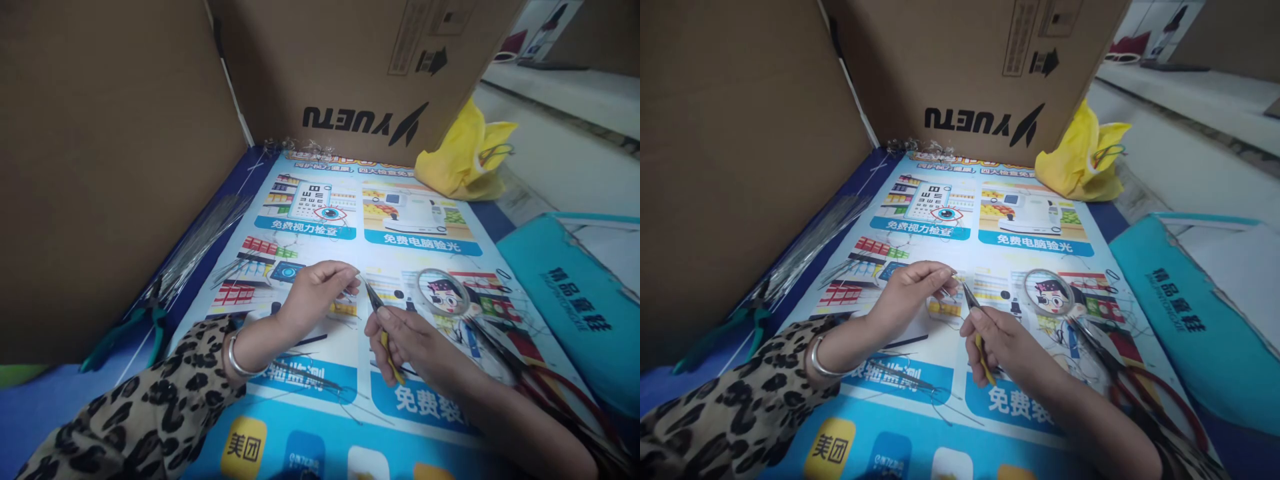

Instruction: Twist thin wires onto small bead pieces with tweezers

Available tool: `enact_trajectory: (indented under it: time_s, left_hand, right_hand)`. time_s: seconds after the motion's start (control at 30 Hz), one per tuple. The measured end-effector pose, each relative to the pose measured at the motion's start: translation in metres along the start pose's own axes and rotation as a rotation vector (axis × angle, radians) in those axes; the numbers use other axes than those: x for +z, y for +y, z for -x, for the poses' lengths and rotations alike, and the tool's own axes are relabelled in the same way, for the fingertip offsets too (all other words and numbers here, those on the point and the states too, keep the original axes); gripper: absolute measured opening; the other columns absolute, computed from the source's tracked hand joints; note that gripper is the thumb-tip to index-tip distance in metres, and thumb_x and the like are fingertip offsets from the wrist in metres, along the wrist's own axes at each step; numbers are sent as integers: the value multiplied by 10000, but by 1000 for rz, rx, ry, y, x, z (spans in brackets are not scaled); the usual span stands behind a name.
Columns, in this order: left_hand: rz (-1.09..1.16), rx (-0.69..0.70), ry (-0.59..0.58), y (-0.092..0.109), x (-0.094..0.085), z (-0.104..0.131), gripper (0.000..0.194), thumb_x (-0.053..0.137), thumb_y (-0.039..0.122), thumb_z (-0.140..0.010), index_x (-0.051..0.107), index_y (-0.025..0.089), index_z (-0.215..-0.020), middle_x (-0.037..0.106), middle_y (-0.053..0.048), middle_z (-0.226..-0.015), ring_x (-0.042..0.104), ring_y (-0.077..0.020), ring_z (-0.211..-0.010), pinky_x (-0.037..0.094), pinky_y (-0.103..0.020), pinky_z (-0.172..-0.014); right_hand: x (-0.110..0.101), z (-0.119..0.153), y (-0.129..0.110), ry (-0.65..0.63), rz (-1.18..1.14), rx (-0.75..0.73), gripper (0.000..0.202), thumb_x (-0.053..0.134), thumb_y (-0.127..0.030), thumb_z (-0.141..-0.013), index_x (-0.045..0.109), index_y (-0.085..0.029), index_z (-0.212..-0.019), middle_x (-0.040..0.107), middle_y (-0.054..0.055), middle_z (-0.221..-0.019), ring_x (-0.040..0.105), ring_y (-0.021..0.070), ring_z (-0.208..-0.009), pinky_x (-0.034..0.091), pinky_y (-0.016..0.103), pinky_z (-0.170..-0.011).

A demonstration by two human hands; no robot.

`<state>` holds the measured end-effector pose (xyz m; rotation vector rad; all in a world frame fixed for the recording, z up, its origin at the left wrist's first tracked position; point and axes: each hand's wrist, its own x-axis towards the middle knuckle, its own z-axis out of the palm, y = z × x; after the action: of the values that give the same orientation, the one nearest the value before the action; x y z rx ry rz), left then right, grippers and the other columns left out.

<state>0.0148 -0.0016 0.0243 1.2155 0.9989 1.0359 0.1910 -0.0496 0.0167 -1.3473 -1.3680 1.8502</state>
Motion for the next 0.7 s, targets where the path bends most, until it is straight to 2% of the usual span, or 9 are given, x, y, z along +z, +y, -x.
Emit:
enact_trajectory:
  time_s: [0.27,0.5,0.7]
  left_hand:
    - [4,-52,-93,-4,0,-1,226,557,339,-822,656,136,-834,673,-46,-798,625,-115,-704,463,-203,-606]
    - [-2,-66,-21,-7,6,1,204,583,327,-801,640,132,-824,676,-44,-731,644,-134,-704,497,-210,-594]
    - [-81,0,5,-10,7,2,207,576,340,-804,654,149,-826,680,-30,-735,649,-137,-718,521,-223,-622]
  right_hand:
    - [2,-1,4,-28,-24,18,399,324,-540,-887,482,-179,-827,558,-31,-547,541,112,-379,298,207,-370]
    - [3,-2,3,-19,-21,19,385,327,-522,-894,479,-177,-815,557,-28,-514,524,101,-364,279,197,-363]
    - [2,-3,6,-32,-91,31,401,368,-562,-865,477,-179,-822,571,-19,-544,550,111,-396,309,199,-368]
